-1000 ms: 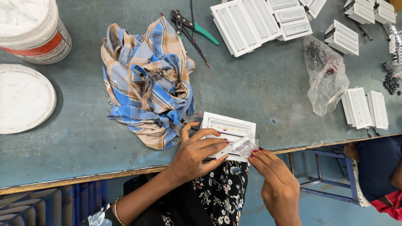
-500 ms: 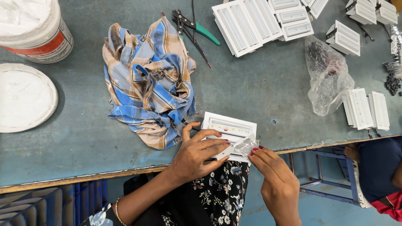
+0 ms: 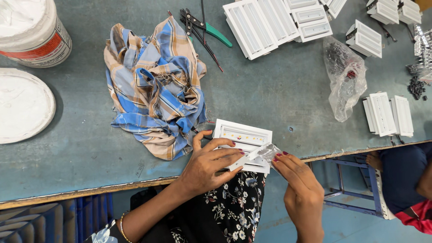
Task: The person assembles LED light fixtures by placing LED strips into white housings and applying adhesive from a container using a plastic scraper. They handle multiple housings and strips, aligning components and securing them with adhesive.
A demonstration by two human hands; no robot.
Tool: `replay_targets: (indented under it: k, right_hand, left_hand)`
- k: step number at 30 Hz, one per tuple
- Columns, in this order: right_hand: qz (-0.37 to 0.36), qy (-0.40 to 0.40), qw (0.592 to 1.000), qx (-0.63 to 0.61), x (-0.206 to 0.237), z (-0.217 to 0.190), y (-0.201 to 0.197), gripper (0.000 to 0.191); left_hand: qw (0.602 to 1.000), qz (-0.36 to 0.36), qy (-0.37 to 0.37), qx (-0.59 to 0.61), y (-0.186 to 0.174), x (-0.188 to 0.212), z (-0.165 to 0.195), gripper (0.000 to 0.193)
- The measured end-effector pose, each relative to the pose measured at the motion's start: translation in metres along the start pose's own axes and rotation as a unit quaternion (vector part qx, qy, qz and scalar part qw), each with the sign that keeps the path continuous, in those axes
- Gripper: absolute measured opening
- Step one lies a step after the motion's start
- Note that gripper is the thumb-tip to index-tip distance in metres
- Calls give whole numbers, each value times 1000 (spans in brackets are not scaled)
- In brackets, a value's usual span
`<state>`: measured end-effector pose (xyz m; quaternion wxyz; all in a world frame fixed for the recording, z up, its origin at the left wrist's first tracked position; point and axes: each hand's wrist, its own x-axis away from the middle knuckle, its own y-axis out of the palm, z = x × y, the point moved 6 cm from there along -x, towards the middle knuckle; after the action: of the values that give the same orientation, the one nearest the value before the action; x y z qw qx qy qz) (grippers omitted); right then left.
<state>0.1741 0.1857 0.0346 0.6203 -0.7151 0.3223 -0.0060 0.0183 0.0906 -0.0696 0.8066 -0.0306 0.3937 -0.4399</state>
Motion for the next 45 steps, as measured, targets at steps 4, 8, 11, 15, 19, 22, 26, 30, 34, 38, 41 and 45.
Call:
replay_targets:
  k: [4,8,11,15,19,22,26,30,34,38,41,45]
  right_hand:
    - [1,0,1000,-4,2,0,4,42]
    - [-6,7,1000,-5,9,2,5,44]
    - [-7,10,1000,-3,14,3,4,43]
    - [0,19,1000,0,19,3,0,45]
    - [33,11,999,-7,17,1,-5,43]
    - [21,5,1000,2,12,1,1,47]
    - [14,5,1000,-5,10,1,6,45]
    - [7,18,1000,1,16,1,3,45]
    - [16,32,999,-9,23,-1,-3,44]
    - [47,30,998,-33,29,-10,-6,41]
    - [55,4,997,-54,32,-22,3,38]
    - [51,12,997,-65,36,-31,14,37]
  left_hand:
    - [1000,0,2,-3,0,0,1,30]
    - [1000,0,0,-2,0,0,1,29]
    - [1000,0,-2,-1,1,0,0,29]
    - [1000,-3,-10,13,1,0,-2,30]
    - [1000,-5,-10,12,2,0,-4,30]
    - [1000,-3,-6,9,2,0,-3,29]
    - [1000,1,-1,2,0,0,0,28]
    - [1000,4,-2,3,-1,-1,0,28]
    - [1000,2,5,7,-1,0,1,27]
    - [1000,5,13,13,0,1,2,29]
    - [1000,2,16,14,1,2,1,30]
    - [1000,7,20,13,1,4,0,30]
